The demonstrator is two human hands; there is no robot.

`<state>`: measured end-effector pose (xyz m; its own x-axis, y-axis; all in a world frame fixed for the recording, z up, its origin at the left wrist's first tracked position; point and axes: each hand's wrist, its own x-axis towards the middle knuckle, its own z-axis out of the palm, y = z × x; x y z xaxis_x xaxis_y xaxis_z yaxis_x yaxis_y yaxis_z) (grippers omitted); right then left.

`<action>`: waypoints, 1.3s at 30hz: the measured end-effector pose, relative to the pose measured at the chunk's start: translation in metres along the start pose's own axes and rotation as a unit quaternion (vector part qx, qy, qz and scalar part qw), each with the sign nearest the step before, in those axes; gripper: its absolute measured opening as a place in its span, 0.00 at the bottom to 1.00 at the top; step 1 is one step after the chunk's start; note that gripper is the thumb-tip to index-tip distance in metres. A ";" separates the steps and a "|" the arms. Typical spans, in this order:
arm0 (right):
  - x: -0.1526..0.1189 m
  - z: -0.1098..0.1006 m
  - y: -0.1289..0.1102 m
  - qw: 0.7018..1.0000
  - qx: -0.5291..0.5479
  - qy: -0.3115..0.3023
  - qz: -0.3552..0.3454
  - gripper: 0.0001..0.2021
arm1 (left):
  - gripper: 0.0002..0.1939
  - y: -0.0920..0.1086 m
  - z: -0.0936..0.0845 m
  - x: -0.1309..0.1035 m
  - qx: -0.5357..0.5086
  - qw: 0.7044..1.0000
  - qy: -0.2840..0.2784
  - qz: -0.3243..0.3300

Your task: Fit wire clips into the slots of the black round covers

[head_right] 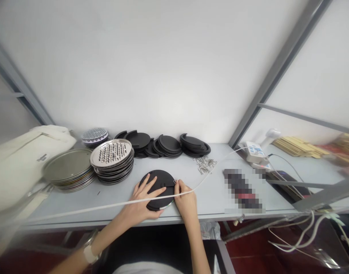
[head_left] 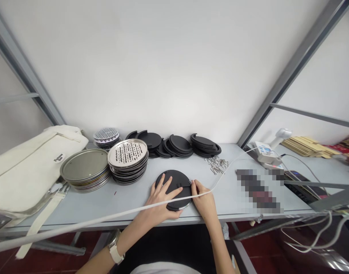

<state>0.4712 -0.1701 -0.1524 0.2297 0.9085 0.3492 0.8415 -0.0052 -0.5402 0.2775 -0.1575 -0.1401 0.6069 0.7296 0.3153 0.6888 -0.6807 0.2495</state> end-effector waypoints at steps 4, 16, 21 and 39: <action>0.000 0.000 0.000 1.000 0.003 0.000 -0.006 0.16 | 0.36 0.001 -0.001 0.001 0.003 1.000 -0.007 -0.001; -0.002 0.001 0.004 0.999 0.050 -0.012 -0.016 0.13 | 0.37 0.001 0.001 0.001 -0.003 1.000 -0.008 -0.009; -0.002 0.001 0.005 0.998 0.060 -0.025 -0.002 0.12 | 0.37 0.002 0.001 0.001 -0.001 1.000 -0.006 -0.013; -0.001 -0.001 0.005 0.997 0.066 -0.037 0.016 0.11 | 0.37 0.001 0.005 0.001 0.004 1.000 0.002 -0.012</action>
<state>0.4754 -0.1719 -0.1542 0.2136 0.9373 0.2755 0.7618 0.0168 -0.6476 0.2806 -0.1570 -0.1444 0.5885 0.7456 0.3126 0.7066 -0.6622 0.2493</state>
